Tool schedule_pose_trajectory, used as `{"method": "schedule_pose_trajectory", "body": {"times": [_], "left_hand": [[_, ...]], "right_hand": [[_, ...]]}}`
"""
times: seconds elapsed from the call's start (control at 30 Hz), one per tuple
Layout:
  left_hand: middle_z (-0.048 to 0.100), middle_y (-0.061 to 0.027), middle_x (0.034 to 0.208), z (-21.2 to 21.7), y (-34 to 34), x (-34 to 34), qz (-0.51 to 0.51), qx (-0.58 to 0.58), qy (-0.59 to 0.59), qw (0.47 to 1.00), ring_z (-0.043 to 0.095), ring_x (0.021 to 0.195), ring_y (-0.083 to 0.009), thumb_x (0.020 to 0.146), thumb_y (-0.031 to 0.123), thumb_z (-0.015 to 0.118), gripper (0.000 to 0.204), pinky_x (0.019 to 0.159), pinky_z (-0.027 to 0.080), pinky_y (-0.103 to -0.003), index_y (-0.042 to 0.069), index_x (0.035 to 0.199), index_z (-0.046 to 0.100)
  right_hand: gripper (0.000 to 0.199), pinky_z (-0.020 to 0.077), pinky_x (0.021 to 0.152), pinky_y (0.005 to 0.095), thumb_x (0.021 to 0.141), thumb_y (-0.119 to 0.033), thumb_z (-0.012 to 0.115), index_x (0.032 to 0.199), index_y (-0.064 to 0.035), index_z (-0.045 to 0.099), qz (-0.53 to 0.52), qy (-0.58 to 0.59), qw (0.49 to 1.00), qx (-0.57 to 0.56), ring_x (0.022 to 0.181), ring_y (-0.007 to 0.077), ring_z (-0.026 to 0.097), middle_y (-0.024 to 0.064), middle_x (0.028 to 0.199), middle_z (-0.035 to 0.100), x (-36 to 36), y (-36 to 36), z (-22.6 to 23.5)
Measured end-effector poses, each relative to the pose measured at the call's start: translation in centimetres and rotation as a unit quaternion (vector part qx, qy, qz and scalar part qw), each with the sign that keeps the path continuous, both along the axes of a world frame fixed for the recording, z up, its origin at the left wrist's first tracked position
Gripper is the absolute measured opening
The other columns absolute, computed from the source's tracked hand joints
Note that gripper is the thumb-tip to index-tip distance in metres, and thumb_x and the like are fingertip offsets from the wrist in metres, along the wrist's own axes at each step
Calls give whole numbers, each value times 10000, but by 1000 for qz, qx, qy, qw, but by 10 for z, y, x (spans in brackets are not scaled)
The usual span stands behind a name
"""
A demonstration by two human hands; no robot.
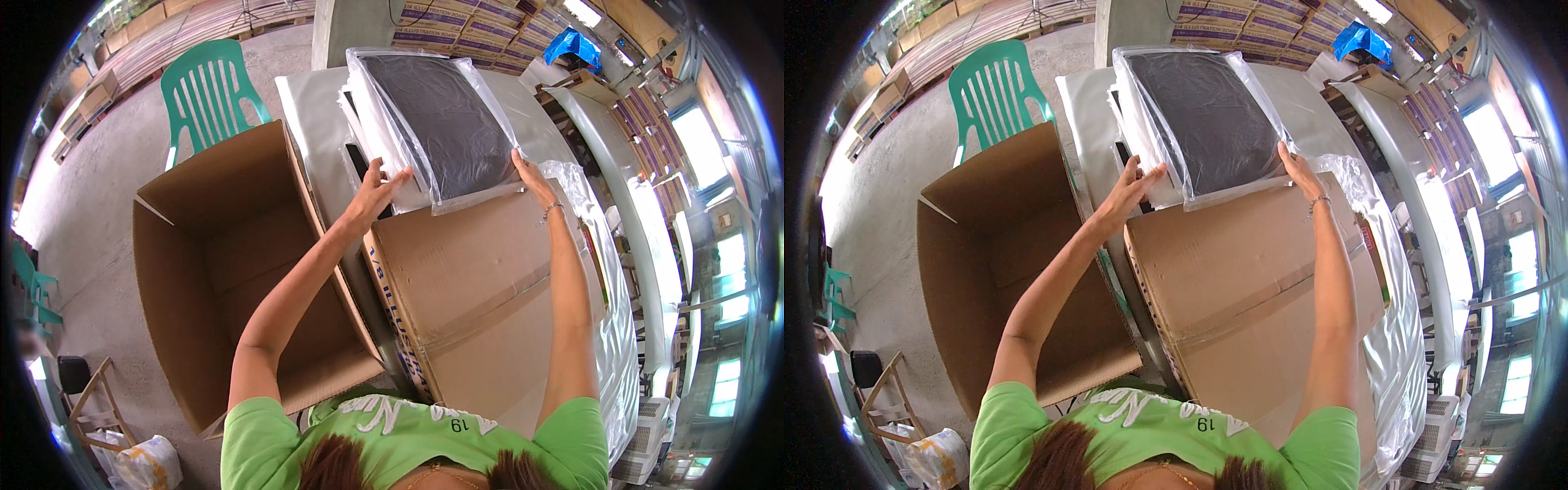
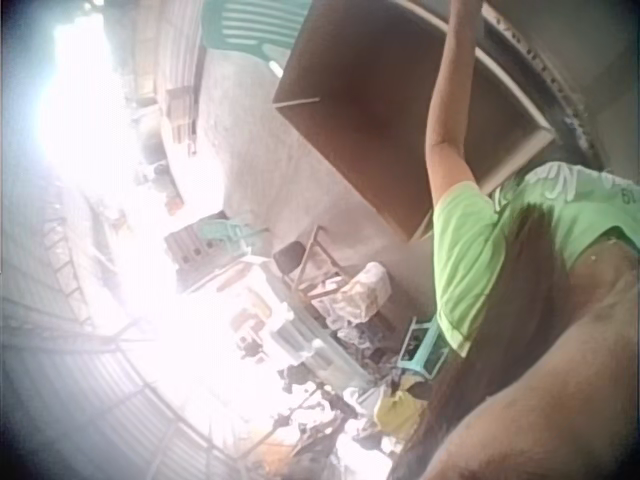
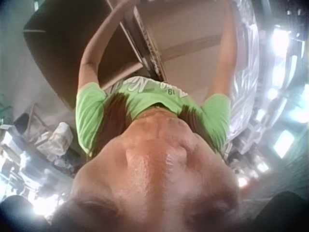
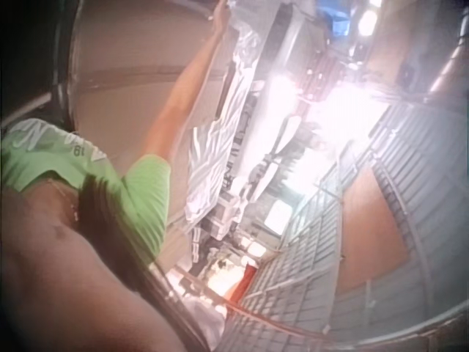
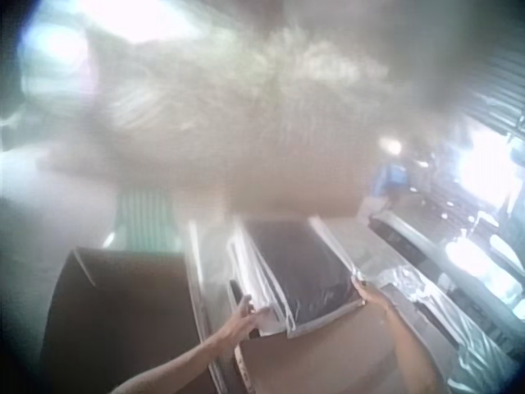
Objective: The person wraps several cardboard boards in brown paper by hand, securing the folds with a tape dispenser, and then places a stack of boards into a plastic bag.
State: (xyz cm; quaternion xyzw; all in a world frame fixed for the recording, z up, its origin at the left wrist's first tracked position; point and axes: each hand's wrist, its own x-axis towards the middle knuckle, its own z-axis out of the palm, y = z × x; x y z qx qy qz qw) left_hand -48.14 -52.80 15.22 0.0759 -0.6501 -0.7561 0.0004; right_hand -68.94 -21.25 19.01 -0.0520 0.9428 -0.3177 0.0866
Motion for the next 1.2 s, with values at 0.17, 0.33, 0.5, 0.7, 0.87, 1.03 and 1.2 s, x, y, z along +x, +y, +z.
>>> {"method": "schedule_pose_trajectory", "body": {"times": [0.17, 0.33, 0.5, 0.7, 0.87, 1.03, 1.2], "left_hand": [[405, -262, 1356, -2, 10, -6, 26, 13, -8, 1000, 440, 1263, -352, 826, 601, 683, 1109, 1011, 383, -465, -33, 1507, 79], [390, -282, 1359, 4, 20, -6, 13, 42, 3, 999, 441, 1267, -365, 794, 628, 694, 1139, 999, 402, -490, -60, 1490, 112], [312, -259, 1411, -28, -1, -28, 85, 82, -32, 992, 453, 1264, -359, 758, 687, 672, 1163, 960, 453, -507, -70, 1486, 171], [214, -246, 1488, -14, -8, -36, 31, 135, -33, 990, 375, 1337, -396, 742, 672, 703, 1226, 991, 419, -571, -9, 1516, 39], [288, -220, 1471, 6, -12, -24, 38, 131, -23, 990, 396, 1293, -367, 801, 609, 681, 1104, 1024, 366, -574, 80, 1521, 33], [282, -162, 1513, -3, -39, -17, -29, 117, -5, 993, 294, 1370, -321, 884, 568, 588, 948, 1095, 285, -552, 92, 1538, 94], [325, -155, 1540, 26, -4, 54, 1, 6, -9, 1000, 237, 1453, -251, 953, 540, 517, 814, 1167, 235, -434, 10, 1514, 258]], "right_hand": [[1014, 246, 1148, 378, 857, -768, 458, 1485, 18, 328, 6, -104, 991, -86, 1424, 271, 298, 161, 1533, 346, -9, 7, 4], [1039, 212, 1163, 407, 830, -751, 527, 1509, -3, 283, 21, -104, 977, -183, 1444, 284, 255, 158, 1569, 274, -18, 22, -5], [1076, 216, 1167, 395, 805, -713, 610, 1509, 21, 258, -11, -76, 984, -158, 1444, 288, 253, 150, 1576, 250, -9, -11, 3], [1155, 185, 1171, 445, 740, -748, 641, 1481, 65, 287, -54, -74, 981, -170, 1456, 313, 228, 218, 1549, 281, 6, -1, 16], [1124, 192, 1171, 448, 769, -736, 625, 1469, 81, 299, -20, -46, 984, -174, 1453, 328, 240, 235, 1536, 301, 50, -26, 36], [1113, 216, 1122, 559, 776, -770, 570, 1514, -3, 245, 12, -15, 984, -180, 1458, 341, 201, 200, 1568, 243, 90, -30, 33], [1051, 180, 1169, 494, 834, -735, 539, 1538, -32, 200, 15, -13, 985, -169, 1472, 307, 179, 177, 1580, 234, 135, -1, 17]]}}
